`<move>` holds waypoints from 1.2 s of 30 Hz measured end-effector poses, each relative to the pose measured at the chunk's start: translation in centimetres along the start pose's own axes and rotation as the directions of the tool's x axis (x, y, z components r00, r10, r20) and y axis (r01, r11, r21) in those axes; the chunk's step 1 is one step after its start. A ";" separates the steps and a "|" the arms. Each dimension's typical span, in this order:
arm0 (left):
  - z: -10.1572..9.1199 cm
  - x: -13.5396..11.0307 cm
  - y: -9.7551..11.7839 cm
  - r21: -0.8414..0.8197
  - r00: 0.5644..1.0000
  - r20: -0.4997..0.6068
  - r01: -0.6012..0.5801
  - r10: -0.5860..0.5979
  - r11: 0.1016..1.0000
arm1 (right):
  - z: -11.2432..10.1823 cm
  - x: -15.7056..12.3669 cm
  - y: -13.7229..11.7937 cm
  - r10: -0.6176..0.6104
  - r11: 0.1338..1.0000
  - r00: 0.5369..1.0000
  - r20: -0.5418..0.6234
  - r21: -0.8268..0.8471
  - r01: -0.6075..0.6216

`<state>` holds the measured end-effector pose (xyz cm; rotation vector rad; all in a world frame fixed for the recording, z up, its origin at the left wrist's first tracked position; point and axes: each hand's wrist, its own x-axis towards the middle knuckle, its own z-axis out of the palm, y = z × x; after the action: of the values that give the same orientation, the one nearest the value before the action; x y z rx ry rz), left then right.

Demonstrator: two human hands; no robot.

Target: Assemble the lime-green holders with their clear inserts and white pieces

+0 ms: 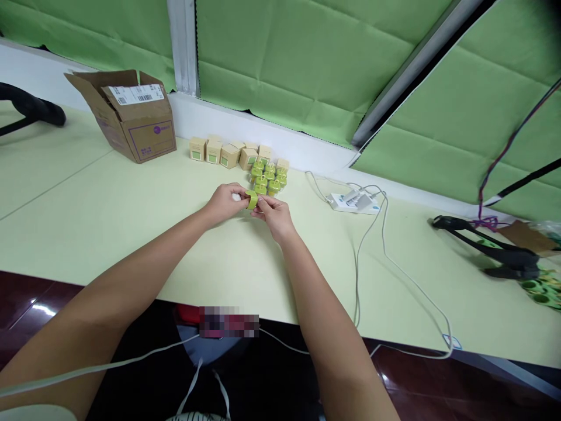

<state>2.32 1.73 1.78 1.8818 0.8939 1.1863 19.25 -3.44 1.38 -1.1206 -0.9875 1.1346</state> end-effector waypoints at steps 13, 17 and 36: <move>-0.5 0.0 0.9 -0.095 0.991 0.006 0.130 -0.130 0.987 | 0.5 -0.6 -0.5 0.002 0.994 0.999 -0.050 0.109 0.003; -0.4 0.0 0.8 -0.109 0.990 0.012 0.140 -0.140 0.984 | 0.5 -0.5 -0.7 -0.006 0.992 0.999 -0.049 0.126 0.012; 0.6 0.4 0.4 -0.475 0.932 0.056 0.340 -0.358 0.812 | 4.3 -15.0 -7.2 -0.062 0.973 0.944 0.324 -0.193 0.130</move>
<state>3.07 1.76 2.12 1.2368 0.8282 1.0894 13.84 -18.02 8.76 -1.0624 -1.4270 1.1705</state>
